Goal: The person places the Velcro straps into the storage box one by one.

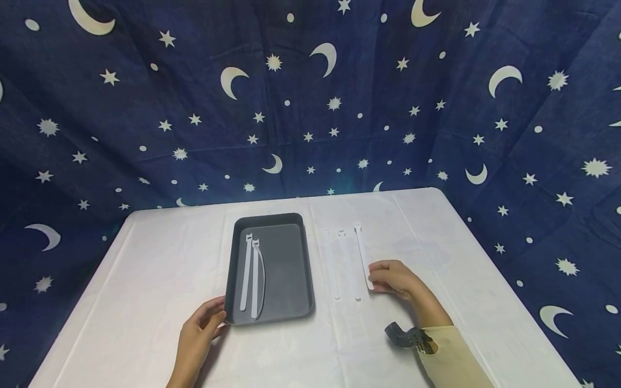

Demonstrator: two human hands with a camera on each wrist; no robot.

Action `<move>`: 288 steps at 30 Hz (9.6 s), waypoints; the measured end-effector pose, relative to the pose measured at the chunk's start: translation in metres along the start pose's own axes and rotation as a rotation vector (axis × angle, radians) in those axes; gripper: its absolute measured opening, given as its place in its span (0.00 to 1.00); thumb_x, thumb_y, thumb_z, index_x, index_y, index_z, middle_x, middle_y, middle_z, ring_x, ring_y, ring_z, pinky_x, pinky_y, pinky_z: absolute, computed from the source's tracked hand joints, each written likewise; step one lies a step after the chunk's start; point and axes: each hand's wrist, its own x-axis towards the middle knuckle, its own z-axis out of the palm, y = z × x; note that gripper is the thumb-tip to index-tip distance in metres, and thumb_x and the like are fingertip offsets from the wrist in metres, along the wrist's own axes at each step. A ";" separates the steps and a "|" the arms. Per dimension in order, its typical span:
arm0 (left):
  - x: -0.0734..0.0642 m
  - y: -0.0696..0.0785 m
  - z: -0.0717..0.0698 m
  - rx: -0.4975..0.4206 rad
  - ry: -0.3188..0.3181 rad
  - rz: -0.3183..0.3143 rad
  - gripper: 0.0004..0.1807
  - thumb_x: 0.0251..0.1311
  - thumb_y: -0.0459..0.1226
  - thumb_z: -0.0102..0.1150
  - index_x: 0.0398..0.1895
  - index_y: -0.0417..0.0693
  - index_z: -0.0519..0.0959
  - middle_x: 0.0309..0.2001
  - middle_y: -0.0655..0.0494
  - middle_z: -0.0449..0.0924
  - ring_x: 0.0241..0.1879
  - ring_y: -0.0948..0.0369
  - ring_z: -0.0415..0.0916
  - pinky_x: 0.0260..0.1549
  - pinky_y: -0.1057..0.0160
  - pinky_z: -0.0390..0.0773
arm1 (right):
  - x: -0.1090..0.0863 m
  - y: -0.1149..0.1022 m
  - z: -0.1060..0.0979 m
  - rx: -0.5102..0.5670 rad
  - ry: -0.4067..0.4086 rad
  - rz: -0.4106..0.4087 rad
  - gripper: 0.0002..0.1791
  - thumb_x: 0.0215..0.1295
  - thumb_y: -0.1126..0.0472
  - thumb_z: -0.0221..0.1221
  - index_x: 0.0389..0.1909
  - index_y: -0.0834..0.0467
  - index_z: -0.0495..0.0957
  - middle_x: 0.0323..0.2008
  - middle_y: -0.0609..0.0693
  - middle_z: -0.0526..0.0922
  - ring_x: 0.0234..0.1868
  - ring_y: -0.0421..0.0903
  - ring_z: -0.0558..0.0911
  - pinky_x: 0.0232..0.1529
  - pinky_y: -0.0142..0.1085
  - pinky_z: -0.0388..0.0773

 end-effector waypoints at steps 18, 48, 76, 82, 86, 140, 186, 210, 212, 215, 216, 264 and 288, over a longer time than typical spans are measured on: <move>0.000 0.001 0.002 -0.012 -0.008 -0.002 0.19 0.68 0.40 0.56 0.60 0.47 0.75 0.56 0.43 0.79 0.42 0.79 0.77 0.43 0.68 0.86 | -0.014 -0.023 0.011 0.038 -0.092 -0.072 0.27 0.58 0.71 0.60 0.58 0.75 0.67 0.36 0.53 0.83 0.31 0.42 0.83 0.37 0.31 0.87; 0.001 0.001 0.001 0.003 0.006 0.000 0.19 0.68 0.40 0.56 0.60 0.47 0.75 0.56 0.43 0.80 0.40 0.81 0.75 0.42 0.68 0.86 | 0.001 -0.049 0.078 0.034 -0.247 -0.140 0.23 0.52 0.72 0.60 0.51 0.75 0.70 0.30 0.52 0.86 0.23 0.39 0.81 0.32 0.30 0.85; -0.001 0.001 -0.001 0.002 -0.014 -0.002 0.20 0.69 0.42 0.56 0.61 0.48 0.75 0.57 0.44 0.79 0.40 0.82 0.75 0.43 0.69 0.86 | 0.004 -0.064 0.129 0.039 -0.249 -0.165 0.18 0.52 0.74 0.61 0.46 0.71 0.73 0.24 0.49 0.82 0.21 0.40 0.81 0.32 0.34 0.87; -0.002 0.002 -0.001 0.014 -0.011 -0.002 0.21 0.69 0.44 0.56 0.61 0.48 0.75 0.57 0.44 0.79 0.40 0.83 0.75 0.42 0.68 0.86 | 0.005 -0.067 0.134 0.005 -0.250 -0.178 0.19 0.53 0.73 0.61 0.48 0.71 0.73 0.26 0.52 0.83 0.21 0.41 0.82 0.33 0.38 0.89; -0.001 0.002 -0.001 0.017 -0.007 -0.004 0.21 0.69 0.44 0.56 0.61 0.48 0.75 0.56 0.44 0.79 0.41 0.80 0.76 0.43 0.68 0.86 | 0.004 -0.071 0.137 0.003 -0.253 -0.184 0.20 0.53 0.74 0.61 0.49 0.71 0.72 0.27 0.54 0.83 0.22 0.41 0.82 0.34 0.38 0.89; -0.003 0.004 -0.001 0.039 -0.004 -0.010 0.21 0.69 0.44 0.54 0.62 0.47 0.75 0.57 0.42 0.79 0.56 0.48 0.79 0.41 0.67 0.87 | 0.023 -0.065 0.190 -0.030 -0.206 -0.096 0.19 0.45 0.80 0.58 0.42 0.71 0.75 0.22 0.53 0.80 0.18 0.42 0.81 0.29 0.36 0.88; -0.002 0.003 0.002 0.036 0.021 0.004 0.19 0.68 0.41 0.56 0.59 0.46 0.76 0.55 0.43 0.80 0.53 0.51 0.81 0.41 0.70 0.86 | -0.004 -0.022 0.040 -0.362 0.192 -0.071 0.17 0.54 0.68 0.64 0.46 0.68 0.80 0.30 0.52 0.85 0.25 0.44 0.85 0.29 0.35 0.86; -0.003 0.005 0.002 0.036 0.025 0.000 0.19 0.68 0.40 0.55 0.60 0.45 0.76 0.55 0.41 0.80 0.54 0.48 0.80 0.41 0.68 0.86 | 0.000 -0.015 0.069 -0.601 0.414 -0.114 0.13 0.47 0.71 0.69 0.36 0.66 0.80 0.29 0.53 0.82 0.30 0.48 0.80 0.34 0.41 0.83; -0.002 0.005 0.002 0.035 0.024 -0.001 0.19 0.68 0.41 0.55 0.60 0.45 0.76 0.55 0.42 0.80 0.54 0.49 0.80 0.42 0.68 0.86 | 0.001 -0.015 0.070 -0.602 0.414 -0.118 0.14 0.46 0.71 0.69 0.36 0.66 0.80 0.29 0.54 0.82 0.31 0.49 0.80 0.34 0.42 0.83; -0.003 0.005 0.002 0.036 0.022 -0.001 0.20 0.68 0.41 0.55 0.60 0.45 0.75 0.55 0.42 0.80 0.54 0.49 0.80 0.42 0.68 0.86 | 0.001 -0.016 0.071 -0.595 0.407 -0.118 0.14 0.47 0.71 0.69 0.36 0.66 0.79 0.30 0.54 0.82 0.31 0.49 0.81 0.35 0.42 0.83; -0.003 0.005 0.002 0.034 0.022 -0.002 0.19 0.68 0.41 0.55 0.60 0.45 0.75 0.55 0.42 0.80 0.54 0.49 0.80 0.42 0.68 0.86 | 0.001 -0.015 0.071 -0.592 0.406 -0.119 0.14 0.47 0.71 0.69 0.36 0.66 0.79 0.30 0.54 0.82 0.32 0.49 0.81 0.36 0.42 0.84; 0.000 0.003 0.003 0.011 0.012 -0.008 0.18 0.68 0.38 0.55 0.60 0.46 0.76 0.55 0.44 0.80 0.42 0.75 0.78 0.43 0.69 0.86 | 0.007 -0.018 0.052 -0.516 0.302 -0.077 0.09 0.60 0.63 0.58 0.31 0.66 0.83 0.20 0.52 0.80 0.22 0.45 0.77 0.22 0.31 0.77; 0.000 0.002 0.002 0.023 0.018 0.000 0.18 0.68 0.39 0.56 0.59 0.47 0.77 0.55 0.43 0.80 0.42 0.75 0.79 0.41 0.70 0.86 | 0.009 -0.032 0.052 -0.167 0.069 -0.066 0.13 0.51 0.72 0.62 0.40 0.68 0.76 0.27 0.53 0.81 0.29 0.45 0.82 0.33 0.35 0.88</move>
